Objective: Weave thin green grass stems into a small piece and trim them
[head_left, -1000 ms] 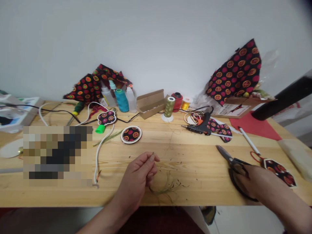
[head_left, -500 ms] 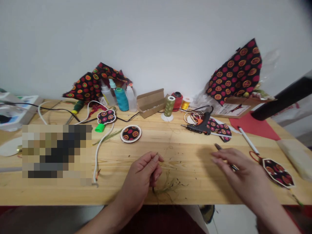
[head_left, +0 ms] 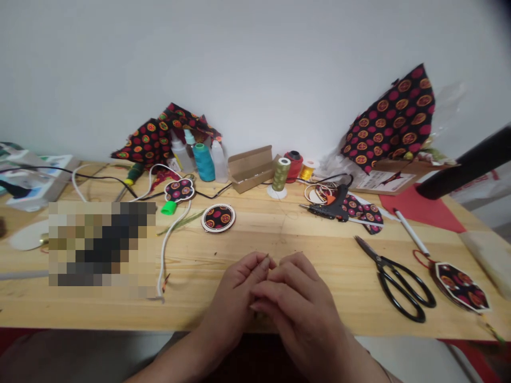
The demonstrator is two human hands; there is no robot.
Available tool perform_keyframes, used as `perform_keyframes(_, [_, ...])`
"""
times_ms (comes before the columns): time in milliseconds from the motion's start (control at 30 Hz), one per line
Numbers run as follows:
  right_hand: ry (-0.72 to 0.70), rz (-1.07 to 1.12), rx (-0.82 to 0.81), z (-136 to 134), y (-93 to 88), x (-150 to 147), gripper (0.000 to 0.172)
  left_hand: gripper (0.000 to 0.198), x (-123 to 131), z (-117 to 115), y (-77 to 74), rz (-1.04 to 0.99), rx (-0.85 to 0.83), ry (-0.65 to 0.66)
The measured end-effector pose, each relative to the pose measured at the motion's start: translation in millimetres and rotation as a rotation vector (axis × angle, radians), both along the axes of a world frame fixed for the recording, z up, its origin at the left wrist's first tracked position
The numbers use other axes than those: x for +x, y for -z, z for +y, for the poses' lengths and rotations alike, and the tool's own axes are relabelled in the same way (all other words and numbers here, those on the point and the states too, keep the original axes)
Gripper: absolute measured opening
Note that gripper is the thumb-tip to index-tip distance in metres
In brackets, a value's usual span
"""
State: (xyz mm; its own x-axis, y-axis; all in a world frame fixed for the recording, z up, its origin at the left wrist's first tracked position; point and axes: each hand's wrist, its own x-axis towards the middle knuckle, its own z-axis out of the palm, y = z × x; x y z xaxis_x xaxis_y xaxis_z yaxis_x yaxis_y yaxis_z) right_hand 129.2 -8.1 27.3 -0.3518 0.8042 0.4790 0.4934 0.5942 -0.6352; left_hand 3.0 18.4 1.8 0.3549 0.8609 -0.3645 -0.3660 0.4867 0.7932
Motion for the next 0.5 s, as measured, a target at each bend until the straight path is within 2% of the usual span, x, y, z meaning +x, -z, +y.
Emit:
perform_keyframes(267, [-0.021,0.097,-0.084,5.6,2.8,-2.3,0.015,0.012,1.7,-2.2,-4.9,0.07,0.071,-0.011])
perform_keyframes(500, [0.005,0.188,-0.134,5.6,8.8,3.0,0.017,0.015,3.7,-3.2,-5.5,0.107,0.05,-0.033])
